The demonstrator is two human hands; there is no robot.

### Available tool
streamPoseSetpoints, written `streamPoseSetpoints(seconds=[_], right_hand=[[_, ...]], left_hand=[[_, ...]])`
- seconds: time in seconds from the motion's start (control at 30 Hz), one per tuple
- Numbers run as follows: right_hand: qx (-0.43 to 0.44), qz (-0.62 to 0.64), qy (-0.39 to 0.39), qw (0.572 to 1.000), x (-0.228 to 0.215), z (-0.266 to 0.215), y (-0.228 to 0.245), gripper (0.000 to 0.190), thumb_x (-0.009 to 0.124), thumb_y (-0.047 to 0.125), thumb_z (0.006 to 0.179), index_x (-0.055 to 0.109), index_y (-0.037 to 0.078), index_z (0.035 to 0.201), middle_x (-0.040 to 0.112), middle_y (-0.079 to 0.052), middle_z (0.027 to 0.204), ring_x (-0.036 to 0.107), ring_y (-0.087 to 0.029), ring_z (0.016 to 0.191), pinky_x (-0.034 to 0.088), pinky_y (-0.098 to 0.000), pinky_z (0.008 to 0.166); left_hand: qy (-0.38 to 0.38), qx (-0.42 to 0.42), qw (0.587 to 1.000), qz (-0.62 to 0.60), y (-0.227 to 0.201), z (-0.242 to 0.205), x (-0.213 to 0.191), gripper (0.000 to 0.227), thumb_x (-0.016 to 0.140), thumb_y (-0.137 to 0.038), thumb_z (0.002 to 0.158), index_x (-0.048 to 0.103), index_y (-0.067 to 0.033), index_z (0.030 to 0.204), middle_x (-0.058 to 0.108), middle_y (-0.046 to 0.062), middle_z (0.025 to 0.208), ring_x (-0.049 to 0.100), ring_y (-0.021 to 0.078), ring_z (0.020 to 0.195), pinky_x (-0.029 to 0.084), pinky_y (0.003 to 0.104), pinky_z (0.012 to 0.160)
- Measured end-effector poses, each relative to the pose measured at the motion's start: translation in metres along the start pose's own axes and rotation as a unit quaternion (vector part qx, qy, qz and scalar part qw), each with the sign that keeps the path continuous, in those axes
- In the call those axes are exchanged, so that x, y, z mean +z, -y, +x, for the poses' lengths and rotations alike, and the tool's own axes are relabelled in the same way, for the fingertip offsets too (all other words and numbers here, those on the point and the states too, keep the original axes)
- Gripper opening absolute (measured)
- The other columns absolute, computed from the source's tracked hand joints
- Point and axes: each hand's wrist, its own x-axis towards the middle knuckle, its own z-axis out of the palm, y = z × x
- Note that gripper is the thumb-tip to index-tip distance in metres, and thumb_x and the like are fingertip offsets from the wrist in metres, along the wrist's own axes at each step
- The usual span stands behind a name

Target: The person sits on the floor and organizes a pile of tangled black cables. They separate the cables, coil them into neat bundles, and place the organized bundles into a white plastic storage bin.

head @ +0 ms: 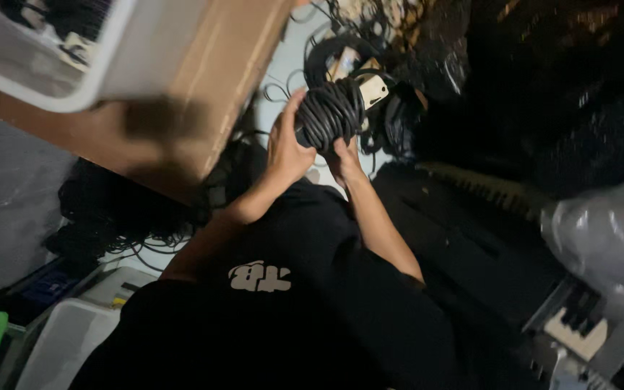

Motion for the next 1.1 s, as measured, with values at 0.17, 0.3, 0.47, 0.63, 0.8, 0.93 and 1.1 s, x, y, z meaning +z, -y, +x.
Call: streamPoseSetpoints(seconds=[0.17, 0.3, 0.47, 0.63, 0.8, 0.93, 1.1], right_hand=[[-0.077, -0.131, -0.137, 0.979, 0.066, 0.034, 0.019, 0.12, 0.081, 0.048, 0.085, -0.009, 0.027, 0.161, 0.026, -0.015, 0.16, 0.037, -0.035, 0.144, 0.04, -0.0491, 0.115], [-0.124, -0.32, -0.125, 0.931, 0.052, 0.061, 0.001, 0.102, 0.063, 0.06, 0.101, 0.003, 0.014, 0.17, 0.033, -0.02, 0.166, 0.041, -0.034, 0.148, 0.035, -0.043, 0.123], [0.157, 0.027, -0.085, 0.984, 0.04, 0.069, -0.006, 0.098, 0.039, 0.078, 0.095, 0.031, 0.007, 0.162, 0.044, -0.017, 0.156, 0.046, -0.036, 0.138, 0.039, -0.0487, 0.105], [0.195, 0.054, -0.085, 0.976, 0.068, 0.077, 0.01, 0.111, 0.033, 0.09, 0.082, 0.037, 0.008, 0.158, 0.047, -0.015, 0.158, 0.049, -0.035, 0.143, 0.039, -0.0486, 0.12], [0.175, 0.06, -0.035, 0.982, 0.061, 0.118, 0.026, 0.106, 0.041, 0.083, 0.076, 0.039, 0.009, 0.153, 0.048, -0.016, 0.152, 0.051, -0.035, 0.137, 0.04, -0.0493, 0.116], [0.277, -0.064, 0.115, 0.952, 0.047, 0.149, 0.043, 0.094, 0.052, 0.069, 0.075, 0.044, 0.009, 0.146, 0.05, -0.018, 0.144, 0.053, -0.034, 0.131, 0.043, -0.0488, 0.111], [0.297, -0.353, 0.314, 0.83, 0.046, 0.212, 0.075, 0.081, 0.066, 0.053, 0.072, 0.049, 0.009, 0.138, 0.053, -0.021, 0.134, 0.056, -0.034, 0.123, 0.046, -0.0482, 0.105]], left_hand=[[0.008, -0.02, 1.0, 0.002, 0.016, 0.027, -0.023, 0.1, 0.077, 0.008, 0.069, 0.034, -0.0142, 0.156, 0.06, 0.024, 0.138, 0.059, 0.0464, 0.124, 0.05, 0.048, 0.104], [0.057, -0.032, 0.998, 0.002, 0.013, 0.047, -0.053, 0.099, 0.077, 0.003, 0.072, 0.03, -0.0142, 0.159, 0.056, 0.027, 0.141, 0.055, 0.0481, 0.126, 0.048, 0.049, 0.105], [0.187, -0.012, 0.982, -0.023, -0.021, 0.055, -0.13, 0.103, 0.088, -0.021, 0.076, 0.029, -0.0176, 0.16, 0.059, 0.024, 0.143, 0.063, 0.0407, 0.121, 0.051, 0.048, 0.098], [0.129, -0.275, 0.947, 0.108, -0.044, 0.047, -0.142, 0.105, 0.099, -0.051, 0.062, 0.047, -0.0294, 0.151, 0.072, 0.016, 0.109, 0.073, 0.0296, 0.103, 0.056, 0.036, 0.092], [-0.047, -0.106, 0.96, -0.255, -0.03, 0.034, -0.14, 0.12, 0.096, -0.055, 0.07, 0.03, -0.0148, 0.161, 0.056, 0.005, 0.126, 0.056, 0.0201, 0.114, 0.057, 0.031, 0.095], [-0.08, -0.095, 0.864, -0.488, -0.019, 0.046, -0.124, 0.128, 0.084, -0.069, 0.073, 0.02, -0.0078, 0.166, 0.035, 0.003, 0.166, 0.039, 0.0191, 0.155, 0.04, 0.036, 0.122], [-0.198, -0.099, 0.839, -0.497, 0.013, 0.074, -0.113, 0.118, 0.083, -0.064, 0.079, 0.027, -0.0034, 0.164, 0.046, 0.016, 0.16, 0.048, 0.0284, 0.148, 0.038, 0.046, 0.125]])
